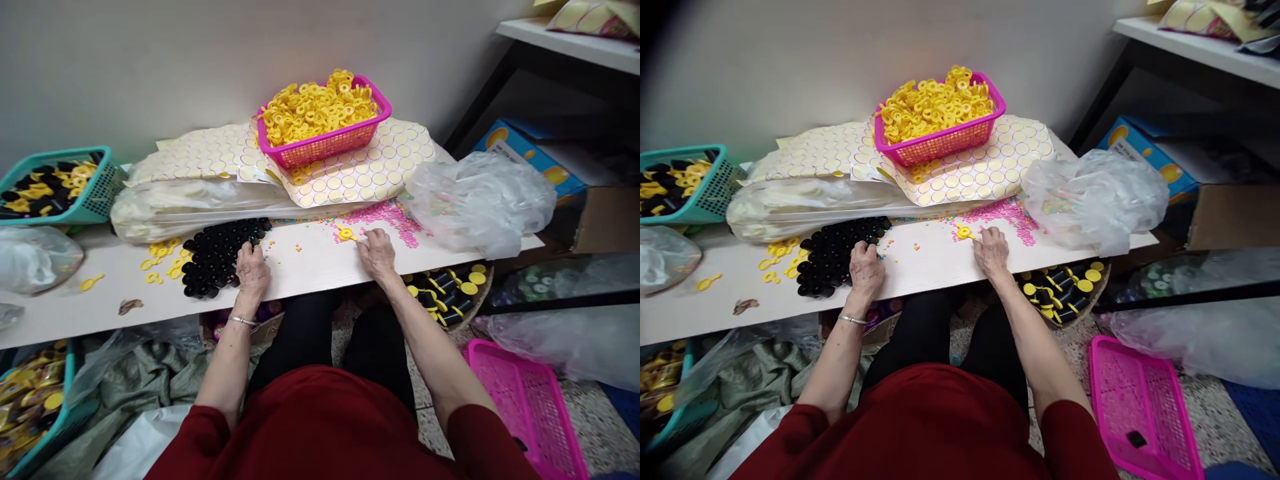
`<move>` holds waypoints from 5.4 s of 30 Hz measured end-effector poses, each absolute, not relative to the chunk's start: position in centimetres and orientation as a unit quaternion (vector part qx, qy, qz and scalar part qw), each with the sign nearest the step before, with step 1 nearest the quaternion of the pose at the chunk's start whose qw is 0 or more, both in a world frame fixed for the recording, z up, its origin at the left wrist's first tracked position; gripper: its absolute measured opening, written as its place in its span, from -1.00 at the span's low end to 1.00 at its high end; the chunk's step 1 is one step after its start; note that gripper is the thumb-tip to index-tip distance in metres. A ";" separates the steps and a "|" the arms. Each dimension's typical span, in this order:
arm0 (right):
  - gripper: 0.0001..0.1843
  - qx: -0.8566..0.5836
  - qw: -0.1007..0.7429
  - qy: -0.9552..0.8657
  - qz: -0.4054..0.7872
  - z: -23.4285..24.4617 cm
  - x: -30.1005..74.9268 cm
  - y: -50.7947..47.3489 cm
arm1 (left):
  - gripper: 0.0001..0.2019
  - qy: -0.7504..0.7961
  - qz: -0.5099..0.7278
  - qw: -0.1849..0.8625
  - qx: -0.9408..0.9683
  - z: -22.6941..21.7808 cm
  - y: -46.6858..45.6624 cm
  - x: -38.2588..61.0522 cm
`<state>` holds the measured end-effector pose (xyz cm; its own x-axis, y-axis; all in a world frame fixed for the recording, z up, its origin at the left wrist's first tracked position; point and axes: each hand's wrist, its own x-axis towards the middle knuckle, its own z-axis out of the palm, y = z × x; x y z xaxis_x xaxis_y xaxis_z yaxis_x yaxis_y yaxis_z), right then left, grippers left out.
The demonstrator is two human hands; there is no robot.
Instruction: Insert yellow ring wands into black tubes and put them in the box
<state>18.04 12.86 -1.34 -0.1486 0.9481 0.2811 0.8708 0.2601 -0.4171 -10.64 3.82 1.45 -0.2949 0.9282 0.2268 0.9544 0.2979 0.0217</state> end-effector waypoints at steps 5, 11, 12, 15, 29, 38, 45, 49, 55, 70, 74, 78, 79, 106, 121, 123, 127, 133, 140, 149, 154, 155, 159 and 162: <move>-0.66 -0.577 0.188 -0.790 0.088 -0.8 15.0 14.4 | -0.76 -0.779 -0.053 0.080 -0.620 2.1 4.1 -11.7; -0.68 -0.724 0.284 -0.629 0.003 -2.0 20.6 15.8 | -0.84 -0.780 -0.054 0.093 -0.616 2.5 4.1 -12.3; -0.69 -0.747 0.289 -0.599 -0.004 -2.4 22.0 16.1 | -0.85 -0.777 -0.059 0.095 -0.619 2.5 4.1 -12.4; -0.74 -0.747 0.268 -0.609 0.006 -3.5 25.0 16.4 | -0.84 -0.769 -0.085 0.097 -0.626 2.8 3.9 -12.2; -0.70 -0.633 0.149 -0.760 -0.020 -2.4 22.7 13.9 | -0.50 -0.563 -0.418 -0.179 -0.690 -2.5 6.9 0.7; -0.76 -0.547 0.221 -0.800 0.111 -0.9 20.5 10.4 | -0.49 -0.556 -0.473 -0.277 -0.625 -4.4 7.5 2.3; -0.77 -0.606 0.187 -0.766 0.105 -1.7 19.7 10.0 | -0.60 -0.550 -0.446 -0.288 -0.644 -3.9 7.5 2.1; -0.75 -0.590 0.146 -0.786 0.113 -1.6 19.8 11.0 | -0.76 -0.531 -0.439 -0.279 -0.669 -3.6 7.5 2.0; -0.76 -0.620 0.107 -0.769 0.111 -1.1 19.6 11.3 | -0.80 -0.526 -0.438 -0.281 -0.672 -3.6 7.4 2.0; -0.73 -0.570 0.145 -0.807 0.057 -1.3 19.7 9.6 | -0.84 -0.530 -0.434 -0.280 -0.673 -3.5 7.3 2.1; -0.71 -0.580 0.120 -0.803 0.066 -1.0 19.1 9.5 | -0.85 -0.527 -0.438 -0.281 -0.672 -3.5 7.2 2.1; -0.77 -0.597 0.088 -0.788 0.122 -0.6 19.0 9.7 | -0.86 -0.529 -0.436 -0.285 -0.670 -3.5 7.2 2.1; -0.78 -0.601 0.076 -0.786 0.127 -0.4 19.0 9.8 | -0.86 -0.530 -0.436 -0.285 -0.669 -3.5 7.2 2.1; -0.83 -0.542 0.264 -0.790 0.115 -0.8 18.6 9.0 | -0.87 -0.524 -0.442 -0.259 -0.681 -4.1 7.5 2.5; -0.73 -0.475 0.122 -0.868 0.074 2.3 16.1 8.1 | -0.92 -0.535 -0.400 -0.218 -0.712 -3.7 7.3 2.6; -0.71 -0.472 0.112 -0.873 0.061 2.3 16.1 8.2 | -0.92 -0.536 -0.396 -0.218 -0.713 -3.8 7.4 2.5; -0.70 -0.468 0.081 -0.879 0.042 2.5 15.8 8.2 | -0.92 -0.535 -0.392 -0.211 -0.718 -4.0 7.4 2.5; -0.76 -0.423 0.052 -0.904 0.046 3.5 14.7 8.3 | -0.92 -0.526 -0.411 -0.218 -0.712 -4.3 7.3 2.5; -0.82 -0.472 0.237 -0.806 0.268 1.7 17.3 10.5 | -0.90 -0.527 -0.414 -0.231 -0.705 -4.1 7.4 2.5; -0.61 -0.610 0.189 -0.760 0.121 -0.2 15.4 14.6 | -0.89 -0.525 -0.395 -0.226 -0.719 -3.8 7.4 2.2; -0.71 -0.608 0.139 -0.773 0.116 0.1 14.1 15.1 | -0.87 -0.518 -0.385 -0.242 -0.725 -3.7 7.6 2.0; -0.71 -0.611 0.151 -0.768 0.122 0.1 14.1 15.3 | -0.86 -0.517 -0.384 -0.247 -0.724 -3.7 7.6 2.0; -0.71 -0.609 0.228 -0.743 0.157 0.2 15.3 15.4 | -0.84 -0.516 -0.381 -0.251 -0.725 -3.6 7.7 2.0; -0.71 -0.584 0.274 -0.738 0.198 0.2 16.6 14.5 | -0.83 -0.516 -0.382 -0.245 -0.726 -3.6 7.6 2.1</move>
